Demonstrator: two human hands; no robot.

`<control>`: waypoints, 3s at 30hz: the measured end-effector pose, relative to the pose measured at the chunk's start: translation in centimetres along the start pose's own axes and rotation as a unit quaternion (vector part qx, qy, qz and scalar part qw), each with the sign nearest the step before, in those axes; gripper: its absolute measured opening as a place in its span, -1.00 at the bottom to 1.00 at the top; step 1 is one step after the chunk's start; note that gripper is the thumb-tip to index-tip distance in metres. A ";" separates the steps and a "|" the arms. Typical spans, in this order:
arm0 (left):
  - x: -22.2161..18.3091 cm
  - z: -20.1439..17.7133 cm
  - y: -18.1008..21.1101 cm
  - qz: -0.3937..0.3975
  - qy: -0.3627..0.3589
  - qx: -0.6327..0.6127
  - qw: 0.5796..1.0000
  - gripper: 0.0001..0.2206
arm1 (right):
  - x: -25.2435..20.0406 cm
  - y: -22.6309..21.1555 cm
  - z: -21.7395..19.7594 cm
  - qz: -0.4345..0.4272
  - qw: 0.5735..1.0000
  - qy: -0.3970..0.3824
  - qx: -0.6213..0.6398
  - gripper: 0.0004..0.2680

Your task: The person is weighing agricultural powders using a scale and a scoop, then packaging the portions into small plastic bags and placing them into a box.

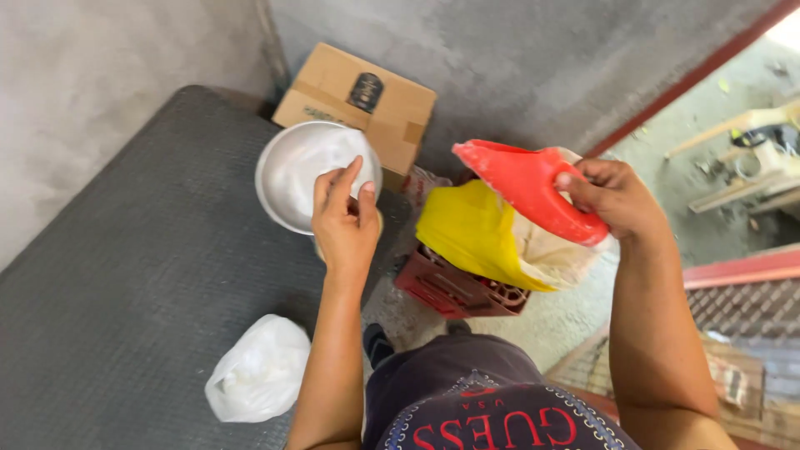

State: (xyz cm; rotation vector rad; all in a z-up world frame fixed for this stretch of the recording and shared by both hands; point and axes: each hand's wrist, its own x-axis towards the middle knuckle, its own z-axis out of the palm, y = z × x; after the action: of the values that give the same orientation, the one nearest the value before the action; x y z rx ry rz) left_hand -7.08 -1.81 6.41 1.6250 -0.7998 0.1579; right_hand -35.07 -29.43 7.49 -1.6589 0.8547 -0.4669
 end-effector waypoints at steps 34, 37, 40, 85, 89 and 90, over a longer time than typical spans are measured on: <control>-15.4 17.6 0.6 -0.077 -0.140 0.343 0.926 -0.48 | 0.0 13.3 -4.8 -0.153 0.884 -0.033 -0.440 -0.79; -15.6 17.8 1.1 -0.111 -0.142 0.356 0.917 -0.59 | -0.5 14.7 -7.0 -0.184 0.888 0.096 -0.411 -0.79; -15.5 18.5 1.2 -0.123 -0.152 0.371 0.908 -0.69 | 0.8 17.2 -9.2 -0.126 0.899 0.173 -0.383 -0.75; -17.6 17.3 0.4 -0.173 -0.044 0.285 0.942 -0.73 | -1.4 7.5 -9.2 -0.262 0.865 0.097 -0.417 -0.81; -17.4 17.9 1.7 -0.104 -0.071 0.260 0.957 -0.78 | -2.6 7.9 -4.7 -0.209 0.838 -0.001 -0.504 -0.81; -17.1 18.3 1.9 -0.093 -0.066 0.247 0.962 -0.79 | -2.6 8.0 -3.3 -0.241 0.799 -0.028 -0.551 -0.78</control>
State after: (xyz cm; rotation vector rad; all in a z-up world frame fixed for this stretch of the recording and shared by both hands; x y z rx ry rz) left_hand -26.97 -11.60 -5.30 2.1923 -0.7393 0.1202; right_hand -41.44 -30.32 1.07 -3.0019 0.6618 -0.2351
